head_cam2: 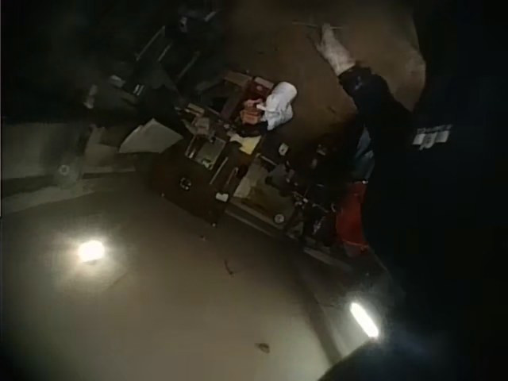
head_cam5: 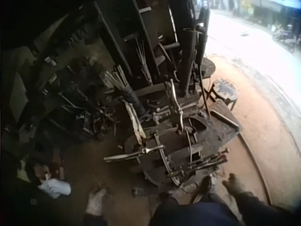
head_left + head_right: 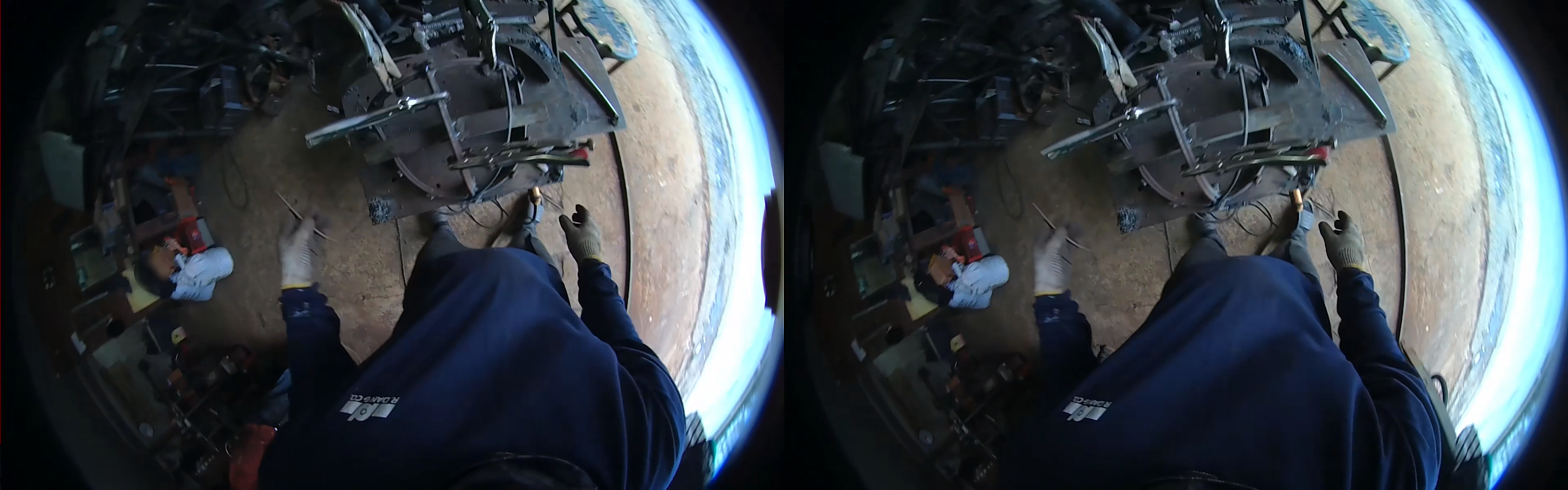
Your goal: The person positions a curved metal piece onto a larger assembly using clamps, grinds the surface with a handheld grinder, and performs spot welding on the joints while holding the components in place.
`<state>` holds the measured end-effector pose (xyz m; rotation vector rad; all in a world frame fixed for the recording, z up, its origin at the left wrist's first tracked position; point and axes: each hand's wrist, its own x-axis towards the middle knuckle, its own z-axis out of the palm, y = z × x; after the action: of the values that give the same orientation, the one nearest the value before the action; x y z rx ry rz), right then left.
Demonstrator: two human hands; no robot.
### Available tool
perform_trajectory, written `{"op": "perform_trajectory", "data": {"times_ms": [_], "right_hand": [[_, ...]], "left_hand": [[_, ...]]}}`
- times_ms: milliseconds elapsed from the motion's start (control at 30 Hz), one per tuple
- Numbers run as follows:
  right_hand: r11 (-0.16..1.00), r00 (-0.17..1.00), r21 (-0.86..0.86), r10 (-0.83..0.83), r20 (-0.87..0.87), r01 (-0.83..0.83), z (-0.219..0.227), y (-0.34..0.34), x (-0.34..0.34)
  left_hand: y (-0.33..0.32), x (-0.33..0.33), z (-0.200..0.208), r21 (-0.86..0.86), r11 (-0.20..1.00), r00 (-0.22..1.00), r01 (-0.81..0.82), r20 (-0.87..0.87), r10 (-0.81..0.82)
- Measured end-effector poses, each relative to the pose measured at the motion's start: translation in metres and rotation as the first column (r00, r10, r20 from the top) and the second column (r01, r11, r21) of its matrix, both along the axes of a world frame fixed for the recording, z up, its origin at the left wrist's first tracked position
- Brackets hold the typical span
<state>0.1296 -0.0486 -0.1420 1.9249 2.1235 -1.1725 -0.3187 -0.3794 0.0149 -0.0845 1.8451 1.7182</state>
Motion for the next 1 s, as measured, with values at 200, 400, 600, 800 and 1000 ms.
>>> {"op": "perform_trajectory", "data": {"times_ms": [200,400,600,800,1000], "right_hand": [[0.95,0.937,-0.253,-0.245,-0.249,0.181,0.06,-0.084,-0.028],[0.941,0.924,-0.313,0.001,-0.381,-0.13,0.144,-0.118,-0.1],[0.833,0.733,-0.45,-0.081,-0.675,-0.322,0.193,-0.126,-0.166],[0.611,0.427,-0.743,-0.615,-0.662,-0.273,0.171,-0.147,-0.199],[0.53,0.12,-0.819,-0.818,-0.562,-0.218,0.157,-0.152,-0.221]], "left_hand": [[0.039,-0.048,0.024,0.539,0.835,0.964,0.111,0.147,-0.223],[0.081,-0.017,0.021,0.789,0.614,0.839,0.034,0.311,-0.446],[0.103,0.026,0.014,0.796,0.604,0.802,-0.038,0.385,-0.457],[0.111,0.057,0.012,0.738,0.674,0.826,0.002,0.379,-0.417],[0.114,0.06,0.017,0.526,0.817,0.819,0.236,0.346,-0.459]]}}
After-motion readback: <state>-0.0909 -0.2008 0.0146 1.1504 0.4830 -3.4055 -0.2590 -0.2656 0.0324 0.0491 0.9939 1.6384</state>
